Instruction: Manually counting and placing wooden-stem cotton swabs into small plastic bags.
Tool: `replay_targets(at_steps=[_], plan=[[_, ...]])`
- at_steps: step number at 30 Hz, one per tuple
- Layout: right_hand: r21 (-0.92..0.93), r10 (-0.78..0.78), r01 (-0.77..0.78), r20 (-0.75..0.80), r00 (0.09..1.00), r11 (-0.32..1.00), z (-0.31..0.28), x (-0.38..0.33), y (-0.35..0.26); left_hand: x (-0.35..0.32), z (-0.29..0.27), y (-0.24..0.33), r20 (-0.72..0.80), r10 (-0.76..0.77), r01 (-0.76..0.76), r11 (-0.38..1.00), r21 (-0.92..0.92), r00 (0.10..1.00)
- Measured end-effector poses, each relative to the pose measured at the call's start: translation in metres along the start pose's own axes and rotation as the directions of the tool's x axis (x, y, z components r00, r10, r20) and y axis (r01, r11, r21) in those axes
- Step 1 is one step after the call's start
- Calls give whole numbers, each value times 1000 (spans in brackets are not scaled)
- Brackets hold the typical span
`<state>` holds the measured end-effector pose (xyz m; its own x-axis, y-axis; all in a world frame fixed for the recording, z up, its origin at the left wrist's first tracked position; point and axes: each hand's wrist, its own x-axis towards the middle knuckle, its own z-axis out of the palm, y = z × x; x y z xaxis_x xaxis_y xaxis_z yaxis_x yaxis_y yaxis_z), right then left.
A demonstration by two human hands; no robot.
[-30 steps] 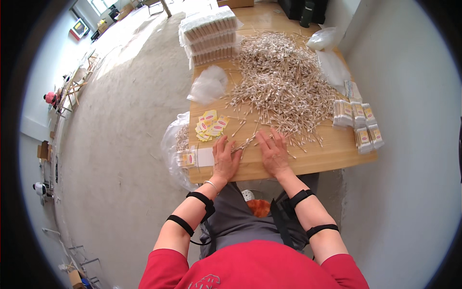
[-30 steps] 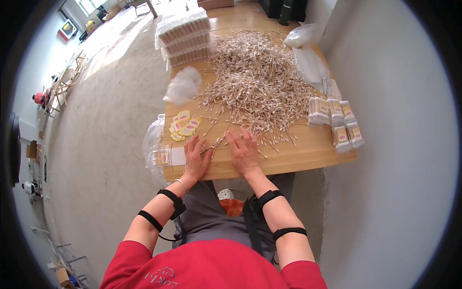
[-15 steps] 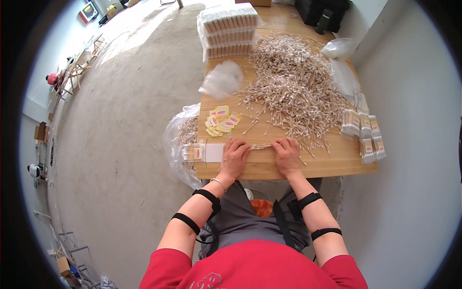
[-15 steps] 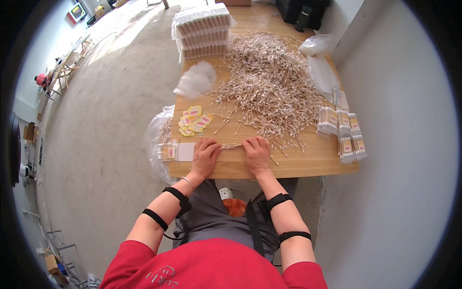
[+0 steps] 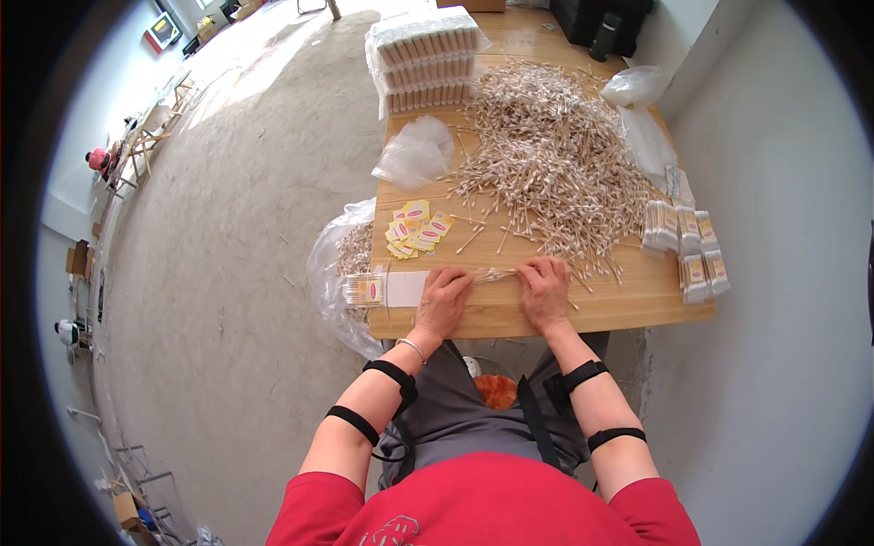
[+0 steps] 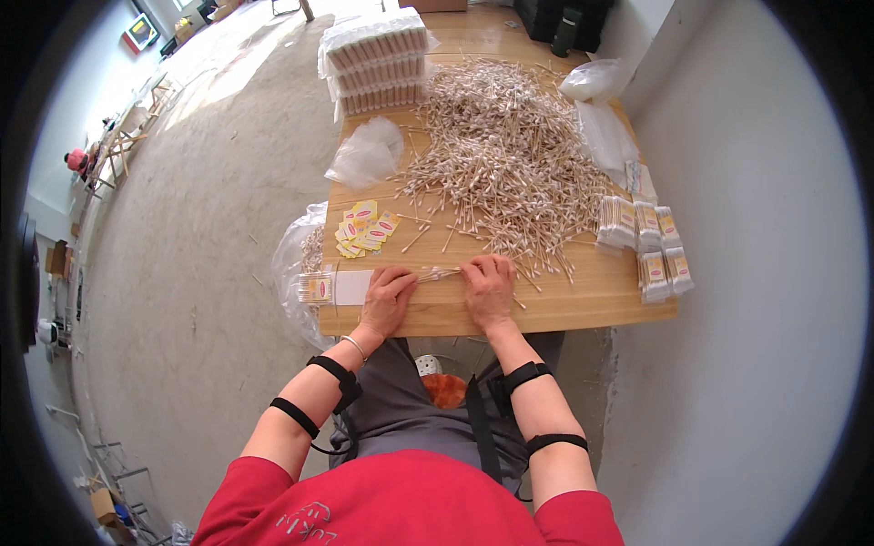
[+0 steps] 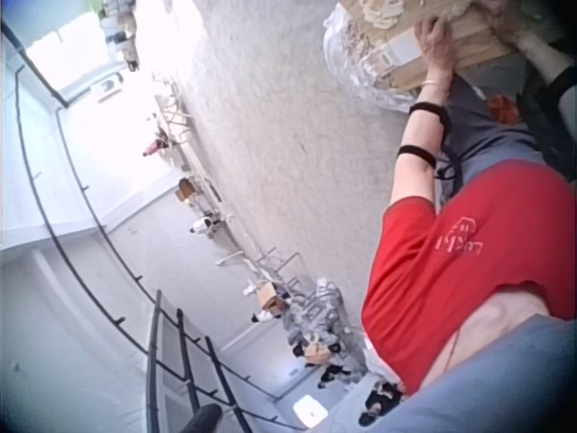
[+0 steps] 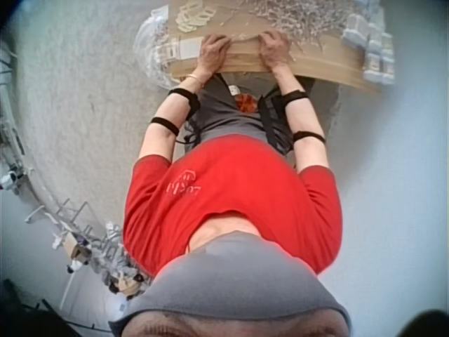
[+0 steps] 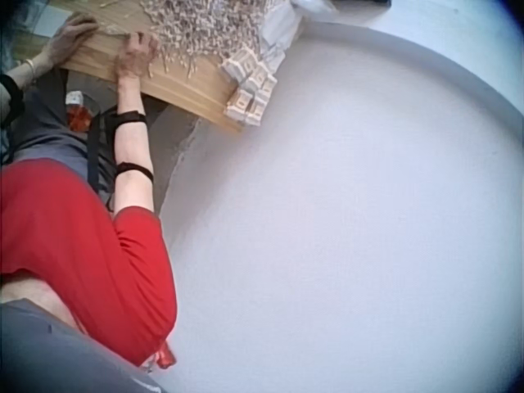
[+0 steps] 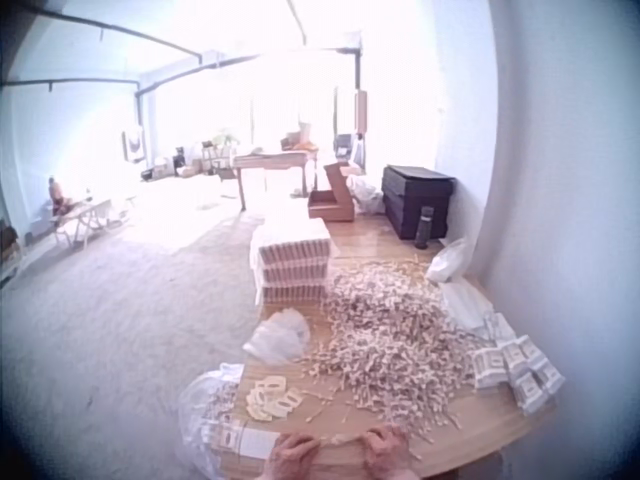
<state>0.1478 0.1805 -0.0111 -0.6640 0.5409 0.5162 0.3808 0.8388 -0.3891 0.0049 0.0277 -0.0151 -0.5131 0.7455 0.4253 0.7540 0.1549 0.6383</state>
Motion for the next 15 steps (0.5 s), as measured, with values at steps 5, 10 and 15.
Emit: replay_targets(at_steps=[5,10,15], plan=[[-110,183,-198,-134,974,974,2,2,12,4,-2,5,-25,55,-52,993,110,998],[-179,76,-77,-7,997,981,2,9,0,2,-6,0,86,75,-78,996,31,993],[-46,-55,62,137,989,997,16,19,-26,6,-5,15,-22,7,-5,997,76,1000]])
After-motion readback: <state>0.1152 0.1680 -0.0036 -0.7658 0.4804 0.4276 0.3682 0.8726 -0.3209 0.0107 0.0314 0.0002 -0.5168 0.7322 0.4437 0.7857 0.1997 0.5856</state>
